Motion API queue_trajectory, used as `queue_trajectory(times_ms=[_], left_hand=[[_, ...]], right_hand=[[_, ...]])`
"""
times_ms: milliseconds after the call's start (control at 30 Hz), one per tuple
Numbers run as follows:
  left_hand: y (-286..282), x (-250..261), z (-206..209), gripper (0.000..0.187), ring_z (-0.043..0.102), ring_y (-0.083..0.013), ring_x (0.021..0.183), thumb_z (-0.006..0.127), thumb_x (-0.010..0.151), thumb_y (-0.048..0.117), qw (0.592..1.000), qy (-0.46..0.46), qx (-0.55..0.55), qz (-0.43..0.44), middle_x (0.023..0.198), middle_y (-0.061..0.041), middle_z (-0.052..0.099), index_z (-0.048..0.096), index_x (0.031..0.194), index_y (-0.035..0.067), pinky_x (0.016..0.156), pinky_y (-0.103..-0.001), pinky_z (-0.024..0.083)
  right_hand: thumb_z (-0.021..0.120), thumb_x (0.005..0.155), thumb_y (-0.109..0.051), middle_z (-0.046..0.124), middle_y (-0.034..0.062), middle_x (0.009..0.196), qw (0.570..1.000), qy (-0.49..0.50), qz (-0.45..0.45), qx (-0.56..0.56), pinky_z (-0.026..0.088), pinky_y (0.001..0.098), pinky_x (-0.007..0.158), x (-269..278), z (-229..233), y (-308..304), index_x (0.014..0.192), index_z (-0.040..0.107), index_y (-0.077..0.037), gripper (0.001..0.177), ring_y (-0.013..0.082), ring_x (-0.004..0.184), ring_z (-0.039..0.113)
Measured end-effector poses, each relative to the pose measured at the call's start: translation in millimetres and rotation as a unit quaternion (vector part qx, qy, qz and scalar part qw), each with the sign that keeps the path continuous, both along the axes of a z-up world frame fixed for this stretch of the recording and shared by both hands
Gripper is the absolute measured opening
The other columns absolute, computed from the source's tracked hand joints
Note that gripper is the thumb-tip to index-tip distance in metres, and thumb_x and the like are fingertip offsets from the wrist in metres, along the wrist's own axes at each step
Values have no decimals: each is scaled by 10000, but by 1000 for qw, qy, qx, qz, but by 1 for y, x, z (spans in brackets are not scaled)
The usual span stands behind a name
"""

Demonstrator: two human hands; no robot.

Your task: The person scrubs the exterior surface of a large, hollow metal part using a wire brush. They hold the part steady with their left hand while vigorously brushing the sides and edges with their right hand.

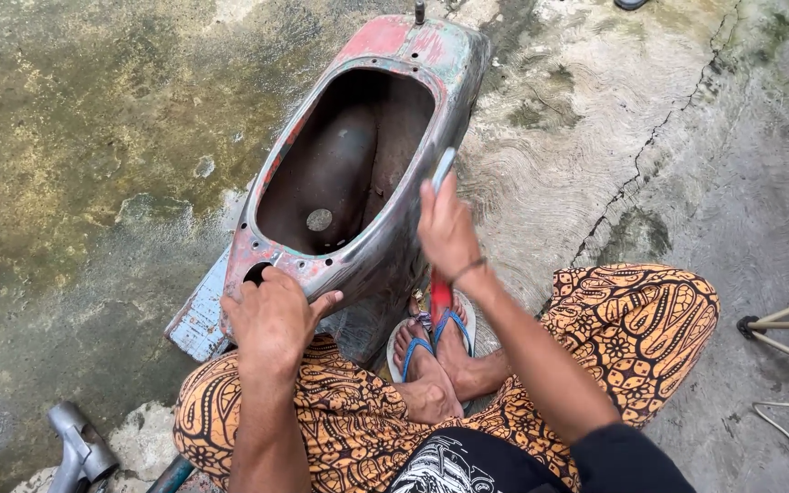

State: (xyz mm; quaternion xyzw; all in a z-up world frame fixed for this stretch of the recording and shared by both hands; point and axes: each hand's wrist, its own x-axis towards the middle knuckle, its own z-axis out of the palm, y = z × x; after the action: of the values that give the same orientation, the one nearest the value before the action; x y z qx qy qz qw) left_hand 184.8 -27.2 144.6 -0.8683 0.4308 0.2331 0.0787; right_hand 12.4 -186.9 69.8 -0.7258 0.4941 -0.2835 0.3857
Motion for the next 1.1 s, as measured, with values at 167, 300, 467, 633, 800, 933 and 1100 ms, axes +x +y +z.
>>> queue_trajectory(times_ms=[167,300,467,633,800,933,1100], left_hand=[[5,-3,-12,844,665,-396,1151,568,888,755,998,-46,-16,-28,903,-192,722,570,1147,-48,1105,-665,382],[2,-3,-9,866,656,-396,1151,533,903,765,999,-42,-15,-31,908,-218,728,567,1156,-63,1095,-661,386],[2,-4,-9,836,666,-376,1151,534,893,779,999,-41,1,-16,894,-204,739,569,1122,-24,1102,-650,381],[10,-4,-42,847,657,-357,1074,558,832,857,991,-127,-15,-30,924,-155,725,558,1058,42,1008,-578,439],[15,-3,-60,873,666,-301,973,560,766,957,970,-229,-53,-57,883,-71,711,566,986,112,892,-499,502],[12,-3,-52,869,672,-326,1028,571,785,930,980,-191,-29,-41,935,-103,725,567,1010,91,955,-542,497],[8,-3,-49,871,656,-341,1070,565,807,915,986,-161,4,-32,981,-124,722,568,1040,75,983,-543,491]], right_hand=[[216,1088,-424,676,311,723,997,35,57,45,611,522,618,2,-5,59,1296,441,53,567,434,660,736],[298,1088,-388,658,392,776,998,53,-23,-32,519,646,648,8,-20,-20,1313,423,145,592,547,773,701],[308,1072,-368,659,381,812,997,56,-51,-33,524,659,658,5,9,-16,1240,458,32,460,560,827,694],[219,1099,-332,552,125,642,998,3,20,55,419,351,407,-3,-15,29,1159,445,-33,380,234,481,510],[235,1128,-334,432,-61,583,999,27,-26,-4,295,209,280,-7,-47,-53,1160,450,-64,347,55,378,328],[278,1113,-343,435,2,574,999,33,-23,-7,295,330,349,-8,-38,-54,1070,424,-63,319,141,414,376],[212,1144,-269,505,-48,573,997,37,45,54,301,175,242,-2,-11,39,1109,445,-43,327,58,340,376]])
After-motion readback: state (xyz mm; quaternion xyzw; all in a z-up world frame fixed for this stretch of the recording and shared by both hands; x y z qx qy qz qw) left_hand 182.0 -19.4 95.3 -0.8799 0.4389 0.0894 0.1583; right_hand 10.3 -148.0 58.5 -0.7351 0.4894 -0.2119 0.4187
